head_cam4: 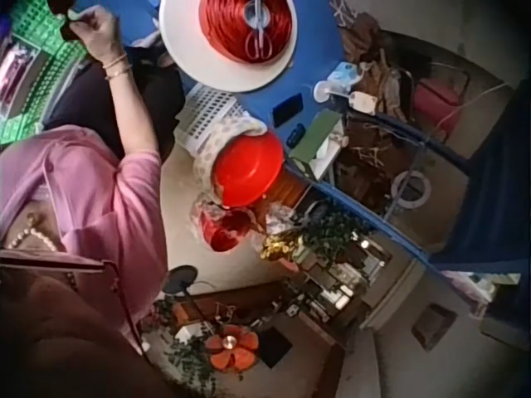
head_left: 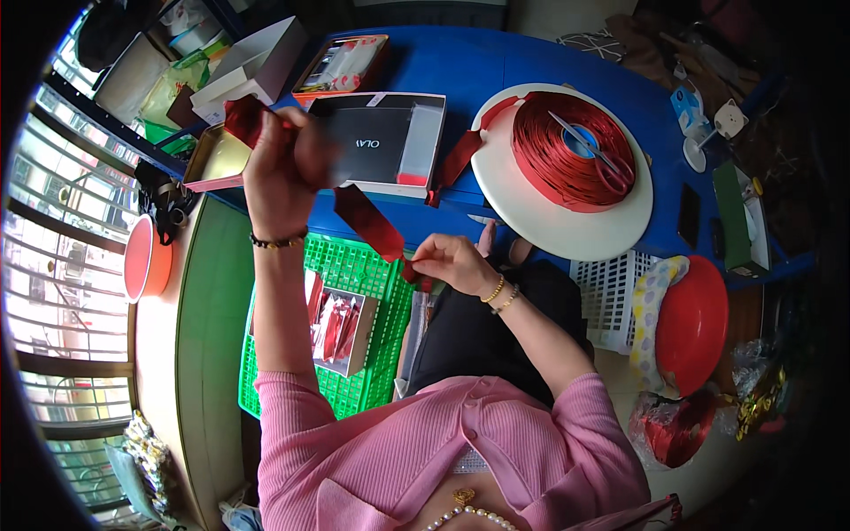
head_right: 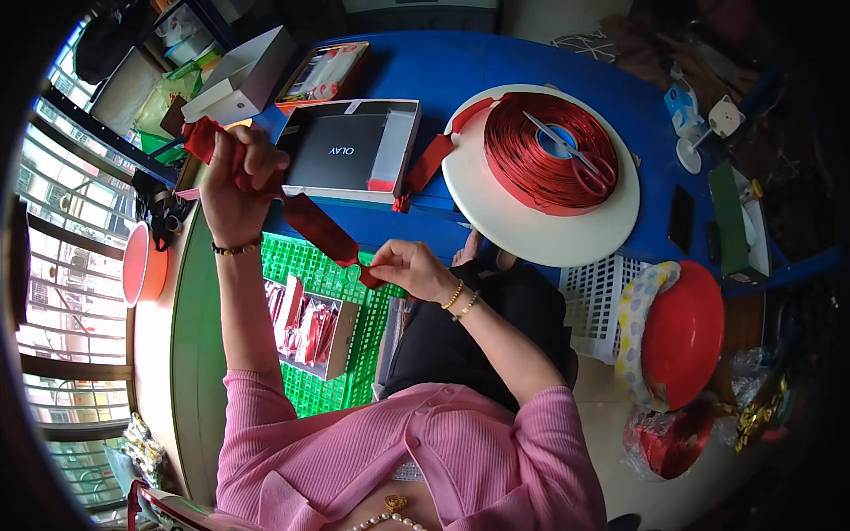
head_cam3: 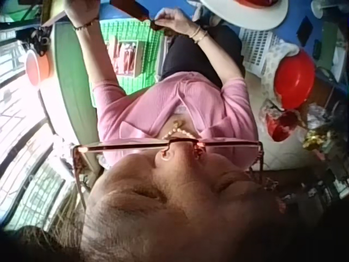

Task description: Cutting red ribbon from a roll and tying them into decorative bows for gift boxes.

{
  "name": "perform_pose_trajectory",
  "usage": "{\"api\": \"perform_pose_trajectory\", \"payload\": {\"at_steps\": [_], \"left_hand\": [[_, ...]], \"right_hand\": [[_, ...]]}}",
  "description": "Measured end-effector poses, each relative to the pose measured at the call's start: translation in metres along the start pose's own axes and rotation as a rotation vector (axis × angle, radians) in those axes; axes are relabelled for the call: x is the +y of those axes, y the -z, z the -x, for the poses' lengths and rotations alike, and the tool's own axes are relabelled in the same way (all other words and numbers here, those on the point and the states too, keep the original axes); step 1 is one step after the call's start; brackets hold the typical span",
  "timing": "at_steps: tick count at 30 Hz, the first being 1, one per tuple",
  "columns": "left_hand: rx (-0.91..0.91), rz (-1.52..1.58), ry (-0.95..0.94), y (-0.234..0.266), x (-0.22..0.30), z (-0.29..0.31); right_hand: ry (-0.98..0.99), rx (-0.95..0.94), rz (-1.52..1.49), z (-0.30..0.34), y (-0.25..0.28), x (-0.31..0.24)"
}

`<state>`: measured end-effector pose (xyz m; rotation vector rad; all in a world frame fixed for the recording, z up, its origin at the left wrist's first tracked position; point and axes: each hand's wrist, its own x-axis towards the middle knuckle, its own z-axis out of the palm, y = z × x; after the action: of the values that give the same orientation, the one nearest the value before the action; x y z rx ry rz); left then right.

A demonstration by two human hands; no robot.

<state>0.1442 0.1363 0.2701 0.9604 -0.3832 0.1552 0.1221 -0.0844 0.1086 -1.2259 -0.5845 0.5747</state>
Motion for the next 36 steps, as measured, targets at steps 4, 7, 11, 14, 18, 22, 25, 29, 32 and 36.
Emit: {"api": "perform_pose_trajectory", "payload": {"at_steps": [4, 7, 11, 14, 18, 22, 25, 29, 32, 36], "left_hand": [[0.305, -0.265, -0.009, 0.046, -0.019, 0.0], [0.32, -0.337, 0.169, 0.039, -0.062, 0.019], [0.275, -0.185, 0.199, -0.015, -0.105, 0.052], [-0.092, -0.627, 0.43, -0.007, -0.116, 0.063], [0.077, -0.439, 0.361, -0.05, -0.103, 0.062], [-0.031, -0.137, 0.169, -0.043, -0.071, 0.033], [0.066, 0.174, 0.177, -0.033, -0.049, 0.015], [0.143, 0.174, 0.107, 0.003, -0.028, 0.006], [0.174, 0.073, 0.055, 0.048, -0.043, 0.007], [0.265, -0.035, 0.093, 0.032, -0.079, 0.028]], "right_hand": [[-0.139, -0.13, -0.114, 0.014, -0.003, -0.037], [0.319, -0.094, -0.001, 0.009, -0.002, -0.067], [0.347, 0.166, -0.163, -0.01, 0.002, -0.077], [0.322, 0.221, -0.246, -0.018, 0.01, -0.069], [0.376, 0.207, -0.256, -0.02, 0.014, -0.053], [0.184, -0.06, -0.11, -0.005, 0.016, -0.016], [-0.004, -0.148, -0.043, 0.012, 0.011, 0.018], [-0.073, -0.062, 0.004, 0.027, 0.007, 0.02], [-0.284, -0.079, -0.009, 0.037, 0.012, -0.01], [0.276, -0.05, 0.104, 0.023, 0.007, -0.06]]}}
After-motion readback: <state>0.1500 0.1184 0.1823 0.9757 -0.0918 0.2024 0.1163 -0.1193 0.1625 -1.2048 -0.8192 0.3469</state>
